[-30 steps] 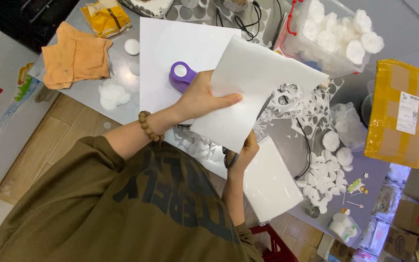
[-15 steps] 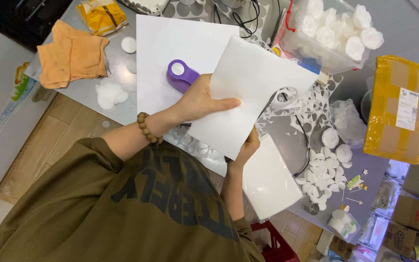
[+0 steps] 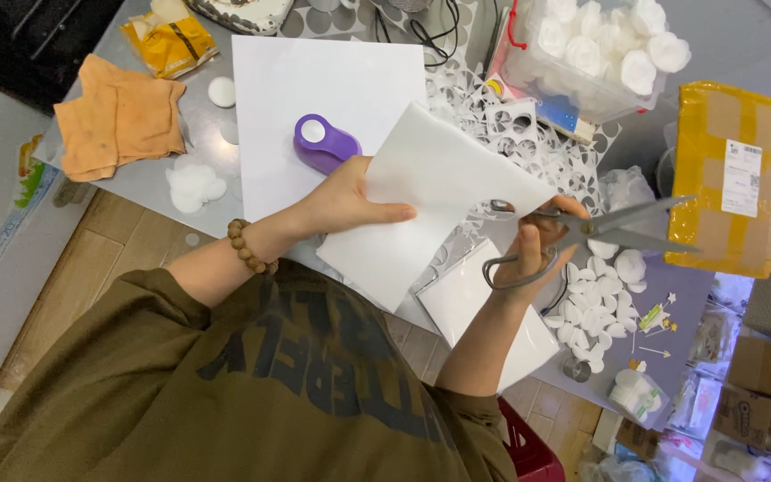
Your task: Punching out circular shapes from white paper using a craft punch and cutting paper with scissors.
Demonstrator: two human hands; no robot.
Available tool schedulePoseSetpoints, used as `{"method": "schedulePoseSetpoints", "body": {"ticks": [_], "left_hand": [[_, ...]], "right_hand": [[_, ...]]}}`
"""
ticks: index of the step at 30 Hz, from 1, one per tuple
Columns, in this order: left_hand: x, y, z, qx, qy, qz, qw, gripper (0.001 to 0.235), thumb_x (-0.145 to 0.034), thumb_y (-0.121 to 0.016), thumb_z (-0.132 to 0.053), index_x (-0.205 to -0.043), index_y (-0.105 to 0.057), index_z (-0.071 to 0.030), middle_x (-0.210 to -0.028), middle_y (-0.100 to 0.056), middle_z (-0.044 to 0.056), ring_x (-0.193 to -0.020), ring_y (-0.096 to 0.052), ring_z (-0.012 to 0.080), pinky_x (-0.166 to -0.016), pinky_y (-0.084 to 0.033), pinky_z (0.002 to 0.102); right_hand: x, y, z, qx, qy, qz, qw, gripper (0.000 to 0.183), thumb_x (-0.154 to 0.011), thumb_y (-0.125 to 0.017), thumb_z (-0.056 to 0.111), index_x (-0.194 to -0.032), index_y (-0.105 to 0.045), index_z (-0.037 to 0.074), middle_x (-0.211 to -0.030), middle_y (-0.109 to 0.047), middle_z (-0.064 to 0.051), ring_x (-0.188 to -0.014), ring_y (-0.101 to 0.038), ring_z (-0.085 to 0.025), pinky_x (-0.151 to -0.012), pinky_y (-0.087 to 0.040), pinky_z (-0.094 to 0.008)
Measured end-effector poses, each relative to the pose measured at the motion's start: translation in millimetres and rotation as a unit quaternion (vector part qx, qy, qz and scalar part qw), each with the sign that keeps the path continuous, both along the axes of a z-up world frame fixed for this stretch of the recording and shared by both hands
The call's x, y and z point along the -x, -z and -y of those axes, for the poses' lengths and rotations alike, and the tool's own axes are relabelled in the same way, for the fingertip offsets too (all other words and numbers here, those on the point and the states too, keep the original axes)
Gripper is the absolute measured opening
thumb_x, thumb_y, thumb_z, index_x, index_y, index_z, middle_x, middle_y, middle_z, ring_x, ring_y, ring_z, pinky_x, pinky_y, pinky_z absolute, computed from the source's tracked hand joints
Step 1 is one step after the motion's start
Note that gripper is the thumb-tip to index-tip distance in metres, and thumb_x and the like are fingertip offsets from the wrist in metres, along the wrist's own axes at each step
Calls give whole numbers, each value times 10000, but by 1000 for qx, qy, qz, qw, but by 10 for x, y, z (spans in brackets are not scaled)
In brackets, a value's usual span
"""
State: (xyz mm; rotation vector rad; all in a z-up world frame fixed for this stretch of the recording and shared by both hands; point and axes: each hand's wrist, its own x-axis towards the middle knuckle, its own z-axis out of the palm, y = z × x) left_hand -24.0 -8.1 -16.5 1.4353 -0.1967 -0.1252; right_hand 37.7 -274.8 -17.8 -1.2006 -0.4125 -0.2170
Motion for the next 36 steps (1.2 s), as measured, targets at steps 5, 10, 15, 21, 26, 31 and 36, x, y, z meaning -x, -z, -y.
{"method": "schedulePoseSetpoints", "body": {"ticks": [5,10,15,21,26,31,36], "left_hand": [[36,72,-2,-73,-9,1,997,409,-867,-789,-224,-1189,-691,9,-1092,-770,83,-997,-721,135,-893,-574,303],[95,40,-132,-140,-56,2,989,464,-867,-784,-282,-1212,-673,9,-1089,-771,112,-976,-752,188,-866,-588,317],[31,-329,-474,-251,-108,208,939,683,-910,-745,-413,-1386,-522,23,-1368,-619,174,-1237,-624,267,-961,-548,379],[-125,-710,56,-424,-63,445,786,460,-947,-721,-277,-1326,-627,-35,-1115,-722,82,-1044,-687,250,-842,-553,412],[-201,-407,272,-433,-43,453,778,480,-921,-651,-58,-1399,-622,-28,-914,-705,62,-826,-709,225,-709,-571,346],[-300,-299,217,-394,-55,421,815,450,-948,-631,-34,-1397,-602,-27,-885,-704,73,-768,-713,215,-641,-570,326],[-365,-664,-138,-353,-57,338,871,257,-1013,-662,-125,-1260,-731,-108,-785,-708,81,-739,-664,257,-686,-531,392]], "right_hand": [[-66,97,-128,5,85,-36,996,432,-851,-793,12,-1134,-478,99,-876,-509,14,-771,-573,-87,-725,-520,-255],[-53,75,-152,58,91,-23,994,436,-882,-758,-149,-1079,-464,105,-909,-607,-47,-799,-705,-173,-763,-611,-313],[-94,103,44,86,7,49,995,429,-918,-796,-92,-1104,-456,91,-947,-703,-135,-826,-707,-192,-752,-592,-279],[33,82,-44,148,-53,59,986,347,-931,-796,-91,-1112,-529,36,-1015,-663,-119,-937,-720,-217,-845,-613,-324],[68,65,-49,153,-52,45,986,346,-905,-815,-78,-1096,-549,32,-1002,-671,-95,-918,-709,-201,-819,-606,-320],[46,41,118,321,21,92,942,423,-800,-901,-71,-1141,-654,-29,-1003,-672,-138,-873,-630,-223,-844,-512,-340],[-137,9,597,124,-115,174,970,411,-863,-868,123,-1191,-640,28,-1080,-773,-132,-936,-772,-219,-842,-662,-351]]}}
